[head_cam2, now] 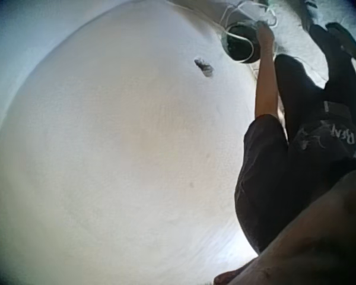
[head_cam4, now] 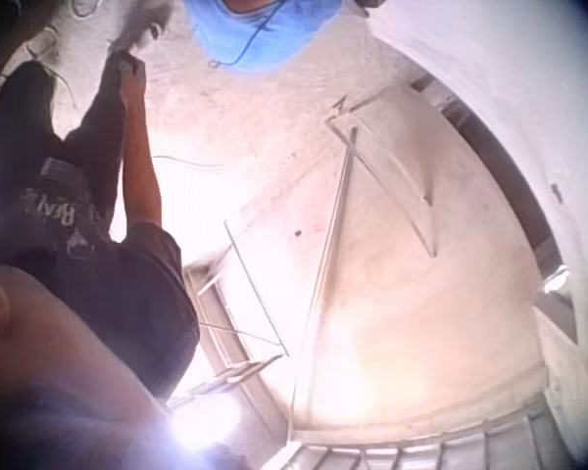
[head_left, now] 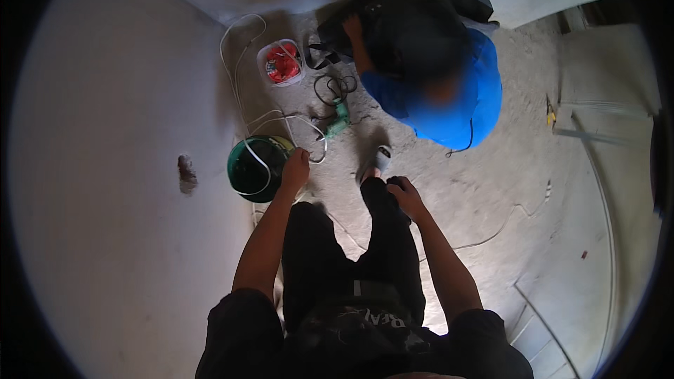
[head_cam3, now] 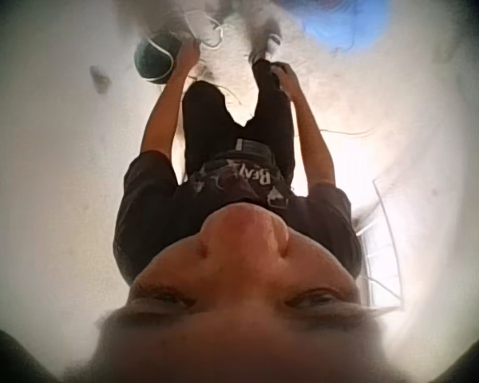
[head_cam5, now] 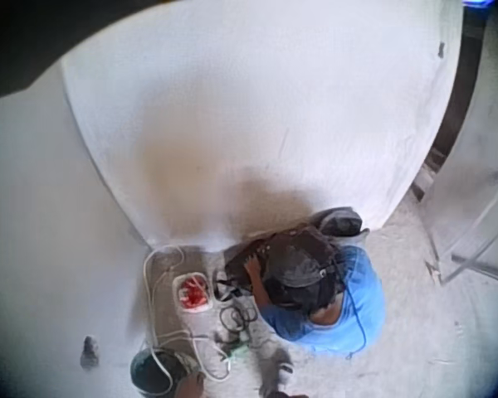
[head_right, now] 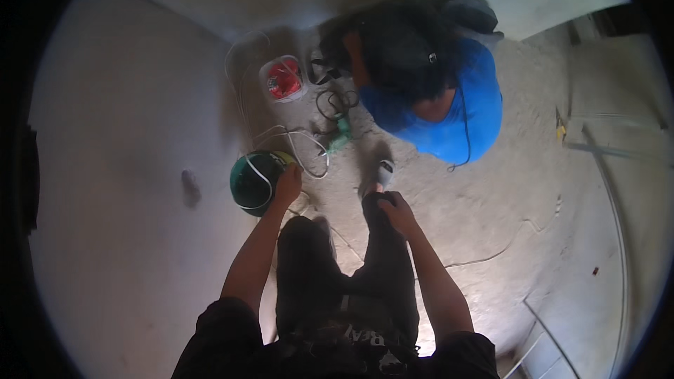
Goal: The person retrieves a tape measure and a bag, then uses tin snips to cut several metal channels into shorter pieces. The cut pieces are placed on the floor.
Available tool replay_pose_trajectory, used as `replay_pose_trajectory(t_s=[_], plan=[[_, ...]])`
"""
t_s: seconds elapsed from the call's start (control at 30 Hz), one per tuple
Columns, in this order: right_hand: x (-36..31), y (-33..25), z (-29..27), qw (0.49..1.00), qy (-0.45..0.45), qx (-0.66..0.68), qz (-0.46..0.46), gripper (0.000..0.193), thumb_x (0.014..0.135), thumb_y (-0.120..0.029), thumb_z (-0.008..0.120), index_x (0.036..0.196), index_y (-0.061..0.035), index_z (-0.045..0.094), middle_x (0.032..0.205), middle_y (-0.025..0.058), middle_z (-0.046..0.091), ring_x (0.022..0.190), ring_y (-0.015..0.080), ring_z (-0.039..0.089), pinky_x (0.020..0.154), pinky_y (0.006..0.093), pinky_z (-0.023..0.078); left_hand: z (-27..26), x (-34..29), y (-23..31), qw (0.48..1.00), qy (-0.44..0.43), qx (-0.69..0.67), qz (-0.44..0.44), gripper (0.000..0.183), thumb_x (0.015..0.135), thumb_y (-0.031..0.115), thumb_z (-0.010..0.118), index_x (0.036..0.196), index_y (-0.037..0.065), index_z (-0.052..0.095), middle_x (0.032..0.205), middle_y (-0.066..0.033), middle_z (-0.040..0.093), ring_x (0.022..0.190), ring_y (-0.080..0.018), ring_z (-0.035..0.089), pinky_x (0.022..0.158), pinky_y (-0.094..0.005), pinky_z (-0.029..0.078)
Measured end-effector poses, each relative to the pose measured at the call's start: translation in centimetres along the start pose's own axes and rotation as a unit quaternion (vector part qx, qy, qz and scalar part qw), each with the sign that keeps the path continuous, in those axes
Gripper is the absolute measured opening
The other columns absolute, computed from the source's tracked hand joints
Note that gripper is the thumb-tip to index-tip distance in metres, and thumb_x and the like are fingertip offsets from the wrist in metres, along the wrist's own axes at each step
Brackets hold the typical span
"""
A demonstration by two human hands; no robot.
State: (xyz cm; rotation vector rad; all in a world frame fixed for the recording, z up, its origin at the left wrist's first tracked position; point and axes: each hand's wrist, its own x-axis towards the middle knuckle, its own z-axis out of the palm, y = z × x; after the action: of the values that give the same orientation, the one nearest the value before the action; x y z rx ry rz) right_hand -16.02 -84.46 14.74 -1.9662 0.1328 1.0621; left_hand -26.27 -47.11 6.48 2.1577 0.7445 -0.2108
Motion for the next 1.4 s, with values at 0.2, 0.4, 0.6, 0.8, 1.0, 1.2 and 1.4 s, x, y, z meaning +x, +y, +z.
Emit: replay_pose_trajectory(t_s=[0.2,0.4,0.6,0.8,1.0,1.2,1.4], plan=[[9.6,-6.2,-1.8,0.993,-0.082,-0.086,0.008,0.059,0.092,-0.045,0.069,0.129,0.0008,0.061,0.121,0.0246,0.069,0.117,0.0367,0.066,0.100,0.0418,0.050,5.6,7.9,5.6,0.980,0.016,-0.185,-0.065,0.021,0.105,0.022,0.052,0.105,0.003,0.059,0.079,-0.0164,0.065,0.075,-0.0316,0.065,0.069,-0.0448,0.051],[20.6,-3.3,1.1,0.987,-0.086,-0.131,0.042,0.079,0.086,-0.051,0.071,0.142,0.0024,0.054,0.128,0.0289,0.066,0.121,0.0385,0.064,0.102,0.0424,0.049,7.4,22.8,7.3,0.952,0.113,-0.283,-0.029,0.026,0.101,0.023,0.062,0.102,-0.002,0.067,0.087,-0.0139,0.072,0.071,-0.0243,0.070,0.069,-0.0376,0.053],[35.8,7.3,6.9,0.981,-0.079,-0.174,0.040,0.066,0.086,-0.045,0.073,0.129,0.0024,0.061,0.121,0.0259,0.068,0.114,0.0366,0.066,0.099,0.0420,0.050,8.7,41.9,11.1,0.949,0.220,-0.189,0.122,0.024,0.095,0.027,0.068,0.103,0.005,0.074,0.095,-0.0174,0.073,0.086,-0.0344,0.072,0.080,-0.0470,0.055],[46.4,11.6,10.4,0.934,-0.063,-0.343,-0.081,0.061,0.081,-0.042,0.078,0.115,0.0061,0.061,0.117,0.0297,0.065,0.112,0.0422,0.063,0.097,0.0496,0.050,14.8,57.1,14.9,0.944,0.237,0.032,0.226,0.025,0.093,0.032,0.066,0.110,0.016,0.076,0.109,-0.0125,0.075,0.102,-0.0358,0.071,0.088,-0.0470,0.056],[51.3,11.8,11.6,0.884,-0.097,-0.437,-0.135,0.067,0.079,-0.045,0.078,0.120,0.0037,0.058,0.119,0.0290,0.062,0.115,0.0438,0.061,0.098,0.0517,0.050,19.1,65.1,13.2,0.957,0.150,0.169,0.183,0.029,0.094,0.032,0.065,0.106,0.008,0.075,0.109,-0.0154,0.075,0.105,-0.0378,0.070,0.090,-0.0488,0.055],[53.1,15.8,13.3,0.836,-0.062,-0.528,-0.134,0.075,0.081,-0.048,0.079,0.130,0.0028,0.053,0.131,0.0261,0.056,0.124,0.0422,0.057,0.098,0.0506,0.054,18.9,63.1,7.9,0.968,0.214,-0.071,0.113,0.033,0.095,0.034,0.064,0.108,0.004,0.072,0.113,-0.0204,0.071,0.111,-0.0390,0.067,0.095,-0.0503,0.053],[54.1,18.2,15.6,0.807,-0.042,-0.571,-0.146,0.056,0.087,-0.038,0.073,0.123,0.0023,0.059,0.126,0.0234,0.059,0.117,0.0408,0.062,0.090,0.0505,0.058,19.6,61.1,-1.1,0.992,0.113,-0.055,-0.023,0.042,0.098,0.039,0.063,0.117,0.002,0.068,0.126,-0.0208,0.065,0.120,-0.0388,0.062,0.101,-0.0506,0.049]])
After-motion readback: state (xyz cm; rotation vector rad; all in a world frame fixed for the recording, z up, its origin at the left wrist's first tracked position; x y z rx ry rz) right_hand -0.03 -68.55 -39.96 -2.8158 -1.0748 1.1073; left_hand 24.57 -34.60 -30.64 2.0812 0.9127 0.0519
